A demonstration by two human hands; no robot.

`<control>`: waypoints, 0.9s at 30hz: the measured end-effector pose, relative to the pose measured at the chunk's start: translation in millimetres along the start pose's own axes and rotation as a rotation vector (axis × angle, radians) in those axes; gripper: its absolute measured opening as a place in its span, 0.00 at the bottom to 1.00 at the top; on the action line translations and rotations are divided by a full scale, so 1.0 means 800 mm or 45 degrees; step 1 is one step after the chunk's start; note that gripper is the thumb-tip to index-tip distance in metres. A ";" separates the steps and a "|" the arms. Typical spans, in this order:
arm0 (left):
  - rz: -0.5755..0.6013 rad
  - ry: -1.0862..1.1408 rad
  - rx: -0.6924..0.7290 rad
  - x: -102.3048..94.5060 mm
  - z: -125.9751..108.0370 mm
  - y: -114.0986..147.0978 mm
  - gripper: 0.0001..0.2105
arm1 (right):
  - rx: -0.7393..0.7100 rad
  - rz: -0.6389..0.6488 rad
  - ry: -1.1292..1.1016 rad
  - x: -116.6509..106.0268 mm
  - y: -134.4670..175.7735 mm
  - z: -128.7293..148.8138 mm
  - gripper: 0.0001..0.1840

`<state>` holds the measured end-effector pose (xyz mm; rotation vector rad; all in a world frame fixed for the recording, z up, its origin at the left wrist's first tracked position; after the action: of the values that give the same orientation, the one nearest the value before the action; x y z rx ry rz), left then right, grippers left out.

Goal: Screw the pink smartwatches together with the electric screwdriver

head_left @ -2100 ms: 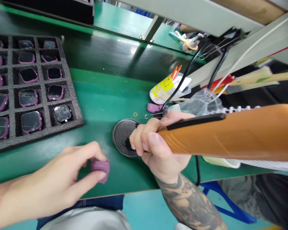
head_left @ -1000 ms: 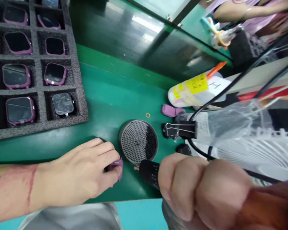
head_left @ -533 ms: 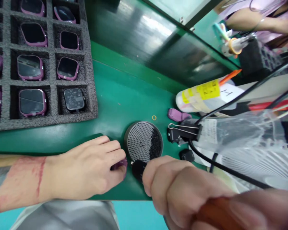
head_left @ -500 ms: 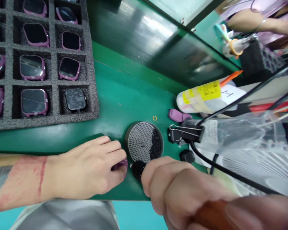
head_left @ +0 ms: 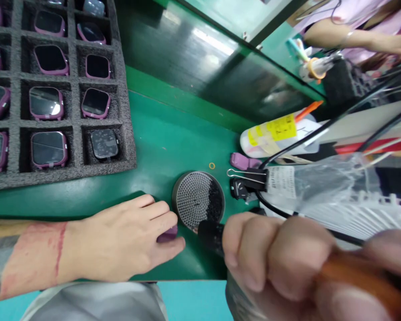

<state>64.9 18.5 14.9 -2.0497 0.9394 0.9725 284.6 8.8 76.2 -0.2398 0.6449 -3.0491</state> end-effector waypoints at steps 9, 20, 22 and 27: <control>-0.001 0.124 0.106 -0.016 0.001 0.005 0.02 | 0.080 -0.057 0.004 -0.009 -0.025 -0.027 0.12; -0.084 -0.020 -0.014 -0.005 0.001 0.008 0.11 | 0.088 -0.054 0.008 -0.012 -0.027 -0.019 0.11; -0.062 -0.007 -0.023 -0.005 0.001 0.007 0.08 | 0.144 0.011 0.064 -0.024 -0.022 -0.008 0.19; -0.031 0.032 -0.037 0.000 0.002 0.005 0.05 | 0.232 0.212 0.117 -0.039 0.011 0.011 0.42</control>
<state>60.7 17.6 12.7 -2.0972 0.9163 0.9555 316.8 -1.6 75.7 -0.0408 0.3650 -2.9459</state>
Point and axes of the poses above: each hand's wrist, its own y-axis away from the middle knuckle, its own x-axis out of the palm, z = x × y, the point moved 4 cm from there along -y, towards the middle knuckle, and after that the axes turned 6 degrees about -x, right-handed, at the moved point
